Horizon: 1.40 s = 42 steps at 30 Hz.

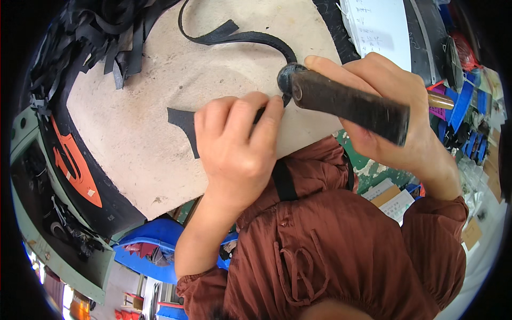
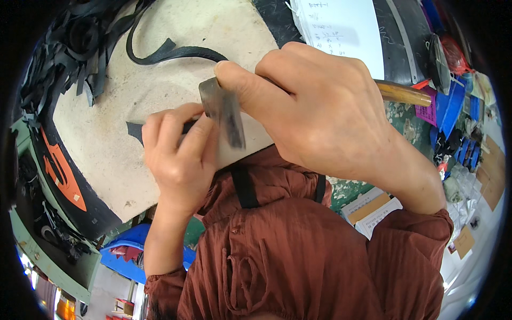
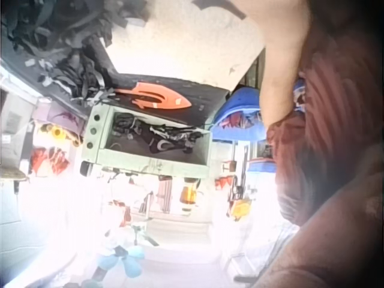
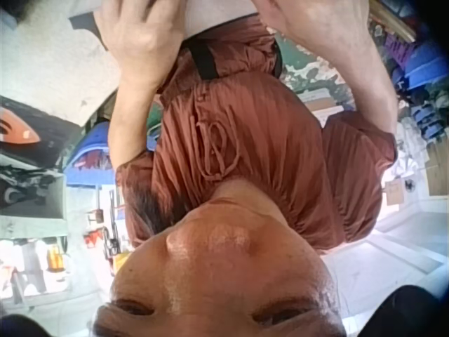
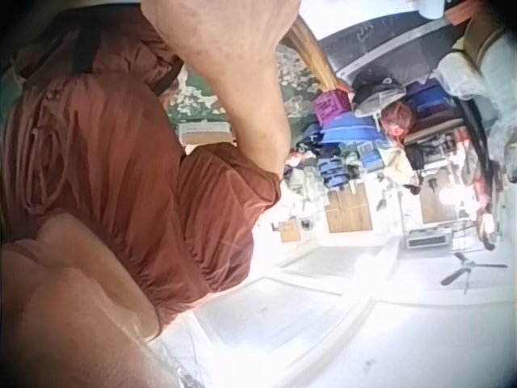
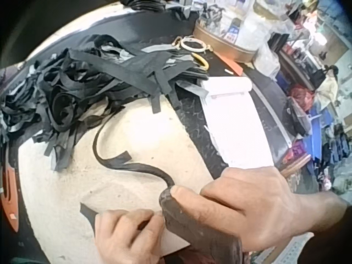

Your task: Hammering and shaping black leather strips on a workbench for shoe assembly.

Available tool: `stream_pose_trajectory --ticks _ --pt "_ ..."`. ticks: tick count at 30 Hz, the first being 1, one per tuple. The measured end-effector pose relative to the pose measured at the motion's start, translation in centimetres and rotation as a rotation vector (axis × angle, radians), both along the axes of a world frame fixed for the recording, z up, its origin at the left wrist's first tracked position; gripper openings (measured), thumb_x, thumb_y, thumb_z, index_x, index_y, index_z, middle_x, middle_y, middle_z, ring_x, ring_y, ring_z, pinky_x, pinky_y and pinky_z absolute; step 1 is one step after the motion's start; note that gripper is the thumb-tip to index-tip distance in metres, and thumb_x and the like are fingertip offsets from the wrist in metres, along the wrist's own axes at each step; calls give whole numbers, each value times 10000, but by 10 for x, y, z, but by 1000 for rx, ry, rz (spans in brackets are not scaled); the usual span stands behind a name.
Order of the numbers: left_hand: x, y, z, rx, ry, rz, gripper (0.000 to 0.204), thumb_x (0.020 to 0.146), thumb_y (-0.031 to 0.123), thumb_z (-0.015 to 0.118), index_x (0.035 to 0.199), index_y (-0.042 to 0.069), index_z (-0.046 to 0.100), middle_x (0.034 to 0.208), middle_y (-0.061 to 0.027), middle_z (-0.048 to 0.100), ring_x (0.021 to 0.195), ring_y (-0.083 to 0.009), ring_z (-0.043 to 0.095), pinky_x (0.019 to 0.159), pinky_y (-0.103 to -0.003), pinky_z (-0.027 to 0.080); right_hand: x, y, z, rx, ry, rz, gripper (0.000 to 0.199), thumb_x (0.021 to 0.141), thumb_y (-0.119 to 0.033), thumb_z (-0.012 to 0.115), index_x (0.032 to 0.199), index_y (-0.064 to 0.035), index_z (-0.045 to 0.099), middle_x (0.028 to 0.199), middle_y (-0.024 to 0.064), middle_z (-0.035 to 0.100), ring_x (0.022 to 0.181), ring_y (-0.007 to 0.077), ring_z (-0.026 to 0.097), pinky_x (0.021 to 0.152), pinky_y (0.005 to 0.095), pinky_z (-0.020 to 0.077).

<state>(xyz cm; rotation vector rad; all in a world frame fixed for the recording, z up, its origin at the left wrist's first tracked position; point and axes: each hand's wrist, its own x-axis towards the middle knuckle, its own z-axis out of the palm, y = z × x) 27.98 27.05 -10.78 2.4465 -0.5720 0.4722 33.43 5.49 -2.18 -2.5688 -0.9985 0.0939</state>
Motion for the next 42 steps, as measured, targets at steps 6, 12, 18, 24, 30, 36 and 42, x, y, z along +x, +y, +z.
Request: stream_pose_trajectory --ticks 6,12,18,24,30,36,42 --pt "3 5 7 75 44 0 324 658 94 704 976 56 756 1025 -41 673 879 -233 606 779 -378 464 -3 3 0 -20 33 27 492 781 -20 737 1271 -30 707 886 93 669 707 260 623 625 349 507" --pt "3 6 5 16 -35 -74 326 665 78 715 988 52 759 968 -37 662 856 -241 606 729 -371 462 -5 0 -4 9 -4 -2 481 788 -2 722 1268 -27 711 885 88 662 702 252 619 622 348 506" --pt "8 14 8 -57 166 -117 281 705 63 704 978 16 751 818 -49 567 746 -243 557 654 -370 439 -8 4 -4 -8 -1 25 496 768 6 725 1262 -30 715 882 86 660 706 250 622 628 350 509" --pt "13 20 20 94 132 -263 300 694 40 770 993 48 741 879 -56 592 758 -250 562 656 -368 455 -6 3 -5 -13 -3 -9 535 746 23 729 1277 -35 709 877 80 658 705 250 624 635 354 510" --pt "17 25 16 -42 207 -131 380 635 35 711 1013 58 744 948 -67 621 848 -254 604 705 -374 498 -10 1 -9 30 -6 9 527 742 40 730 1265 -9 705 879 78 663 694 243 621 620 331 500" --pt "12 27 16 135 99 -267 352 647 33 707 997 33 747 939 -70 619 808 -242 590 680 -370 495 -6 5 -5 -4 6 37 552 715 69 733 1263 4 700 894 87 670 703 240 624 616 329 496" --pt "14 35 13 -16 154 -284 359 661 79 691 1004 -21 724 904 -70 594 780 -239 582 647 -341 465 -8 4 -3 21 -12 19 505 747 26 723 1250 -11 705 889 95 671 696 261 625 613 346 505"
